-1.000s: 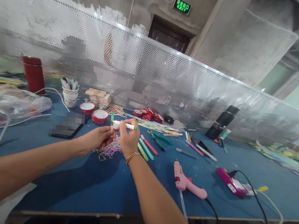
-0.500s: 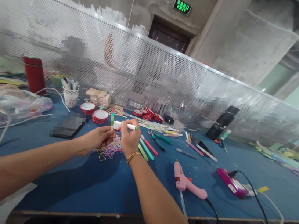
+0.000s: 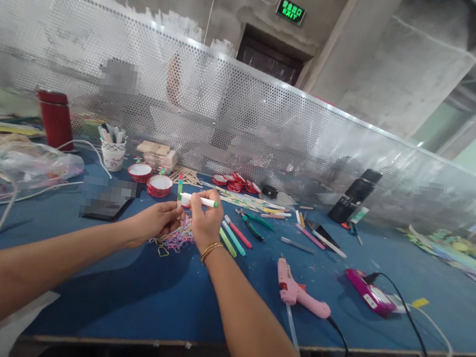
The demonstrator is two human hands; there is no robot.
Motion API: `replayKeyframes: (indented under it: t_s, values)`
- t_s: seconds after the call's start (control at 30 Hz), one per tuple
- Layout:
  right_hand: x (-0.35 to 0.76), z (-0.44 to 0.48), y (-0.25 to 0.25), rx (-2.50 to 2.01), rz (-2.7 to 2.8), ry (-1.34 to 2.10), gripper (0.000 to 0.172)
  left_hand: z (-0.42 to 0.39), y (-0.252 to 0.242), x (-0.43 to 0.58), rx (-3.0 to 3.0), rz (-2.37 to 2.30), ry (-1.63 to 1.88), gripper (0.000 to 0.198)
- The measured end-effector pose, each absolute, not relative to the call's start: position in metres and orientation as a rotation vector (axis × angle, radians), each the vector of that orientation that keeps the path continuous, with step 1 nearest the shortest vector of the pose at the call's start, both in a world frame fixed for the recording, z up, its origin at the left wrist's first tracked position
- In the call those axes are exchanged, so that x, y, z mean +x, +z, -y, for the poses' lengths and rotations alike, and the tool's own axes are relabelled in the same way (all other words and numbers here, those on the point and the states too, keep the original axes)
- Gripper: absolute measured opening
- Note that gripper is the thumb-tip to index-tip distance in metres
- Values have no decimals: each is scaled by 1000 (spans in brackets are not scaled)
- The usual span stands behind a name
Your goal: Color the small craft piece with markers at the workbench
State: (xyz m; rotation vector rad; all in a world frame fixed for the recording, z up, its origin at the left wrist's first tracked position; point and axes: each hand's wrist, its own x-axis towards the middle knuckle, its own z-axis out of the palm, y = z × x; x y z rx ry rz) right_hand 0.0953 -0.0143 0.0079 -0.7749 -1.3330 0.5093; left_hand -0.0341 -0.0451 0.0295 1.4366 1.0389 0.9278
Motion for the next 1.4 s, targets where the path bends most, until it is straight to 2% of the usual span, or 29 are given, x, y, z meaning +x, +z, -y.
replayKeyframes:
  t_s: [1.4]
  values:
    - [96, 14, 9, -778, 1302, 549, 16, 46, 34, -33, 1424, -1060, 947, 24]
